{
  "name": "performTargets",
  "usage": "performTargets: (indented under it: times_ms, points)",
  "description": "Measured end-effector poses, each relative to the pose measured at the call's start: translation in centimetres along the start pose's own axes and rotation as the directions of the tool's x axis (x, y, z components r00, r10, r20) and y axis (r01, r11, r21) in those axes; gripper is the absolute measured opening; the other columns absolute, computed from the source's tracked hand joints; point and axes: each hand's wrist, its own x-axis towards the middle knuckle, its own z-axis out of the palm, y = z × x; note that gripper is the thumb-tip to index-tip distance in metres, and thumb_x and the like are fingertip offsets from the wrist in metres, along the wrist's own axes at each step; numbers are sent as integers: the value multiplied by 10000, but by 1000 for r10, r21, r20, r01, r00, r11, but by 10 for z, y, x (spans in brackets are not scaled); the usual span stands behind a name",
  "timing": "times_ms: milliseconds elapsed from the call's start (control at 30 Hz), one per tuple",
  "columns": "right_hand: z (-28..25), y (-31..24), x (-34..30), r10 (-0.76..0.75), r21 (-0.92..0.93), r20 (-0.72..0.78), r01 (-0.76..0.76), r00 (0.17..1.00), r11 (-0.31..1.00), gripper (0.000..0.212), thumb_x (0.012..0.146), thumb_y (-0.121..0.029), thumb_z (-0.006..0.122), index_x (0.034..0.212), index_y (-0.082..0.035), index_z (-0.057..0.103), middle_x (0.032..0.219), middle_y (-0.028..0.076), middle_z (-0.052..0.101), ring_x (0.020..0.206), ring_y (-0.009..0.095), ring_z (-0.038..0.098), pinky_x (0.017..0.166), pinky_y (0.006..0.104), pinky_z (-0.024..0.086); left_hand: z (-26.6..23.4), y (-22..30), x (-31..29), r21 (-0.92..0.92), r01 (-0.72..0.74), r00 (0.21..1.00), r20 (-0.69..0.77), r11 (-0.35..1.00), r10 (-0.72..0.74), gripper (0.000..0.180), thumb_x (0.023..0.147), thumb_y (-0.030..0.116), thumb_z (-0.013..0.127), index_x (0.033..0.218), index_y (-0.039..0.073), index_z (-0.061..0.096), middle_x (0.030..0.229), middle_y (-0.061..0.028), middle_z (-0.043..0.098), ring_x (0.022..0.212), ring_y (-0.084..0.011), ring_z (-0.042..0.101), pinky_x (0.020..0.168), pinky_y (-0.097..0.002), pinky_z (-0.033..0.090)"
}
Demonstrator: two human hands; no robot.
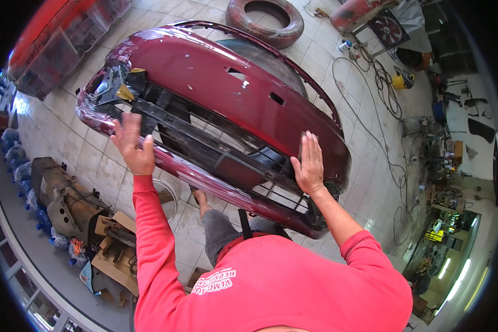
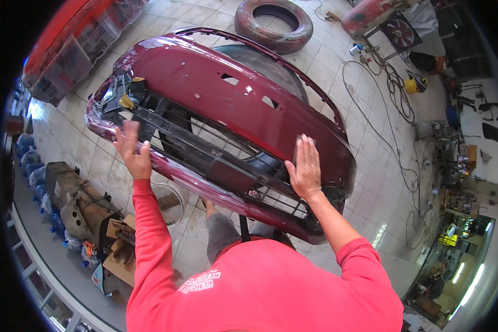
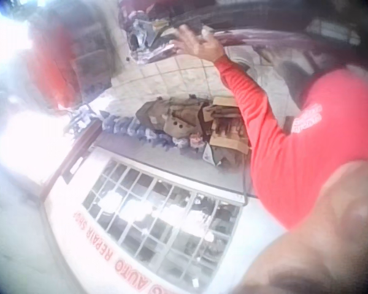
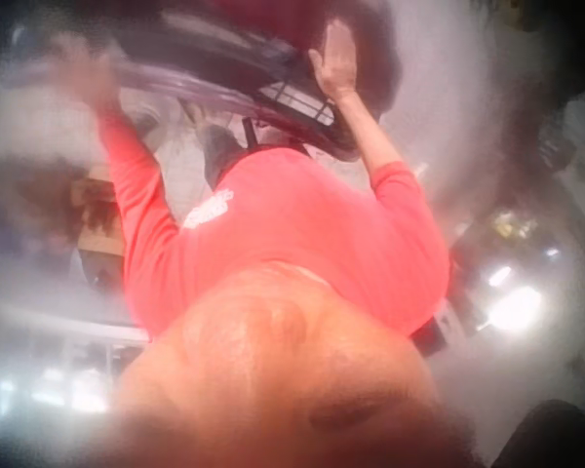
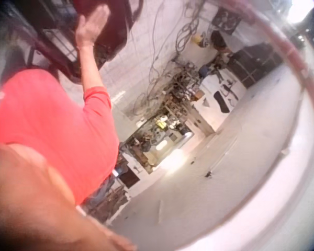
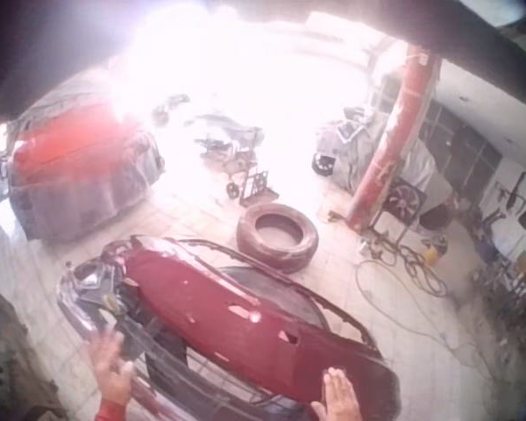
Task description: The person cleans a maroon car bumper using a sponge and water. They repeatedly dip the sponge into a bucket and wipe the bumper surface, covering multiple areas.
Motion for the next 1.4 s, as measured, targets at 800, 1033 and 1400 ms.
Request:
performTargets:
  times_ms: [800, 1033, 1400]
  points:
    - [100, -250, 374, -147, 9, 123, 147, 982, 989, 805, 1101, -531, 420, 1605, 88, 320, 1711, 282, 262, 1616, 395, 207, 1328, 472, 152, -19, 2, 38, -180, -267, 941, 162, 947, 297, 195, 770, 270, 736, 682, 125, 642, 777, -32, 598, 830, -240, 612, 1040, -461, 425]
    - [88, -205, 344, -117, 52, 14, 116, 993, 992, 629, 1118, -368, 399, 1572, 66, 424, 1673, 256, 372, 1584, 357, 318, 1315, 447, 214, -20, -8, 37, -147, -179, 965, 168, 973, 203, 141, 802, 199, 703, 700, 123, 644, 796, -25, 625, 849, -250, 622, 1070, -449, 400]
    - [96, -173, 361, 228, -96, 32, -224, 973, 970, 625, 1069, -352, 444, 1445, 141, 521, 1542, 337, 501, 1492, 450, 435, 1268, 494, 316, -17, 10, 43, -162, -232, 942, 208, 959, 263, 138, 783, 187, 714, 683, 137, 632, 764, -17, 610, 823, -240, 610, 1054, -425, 403]
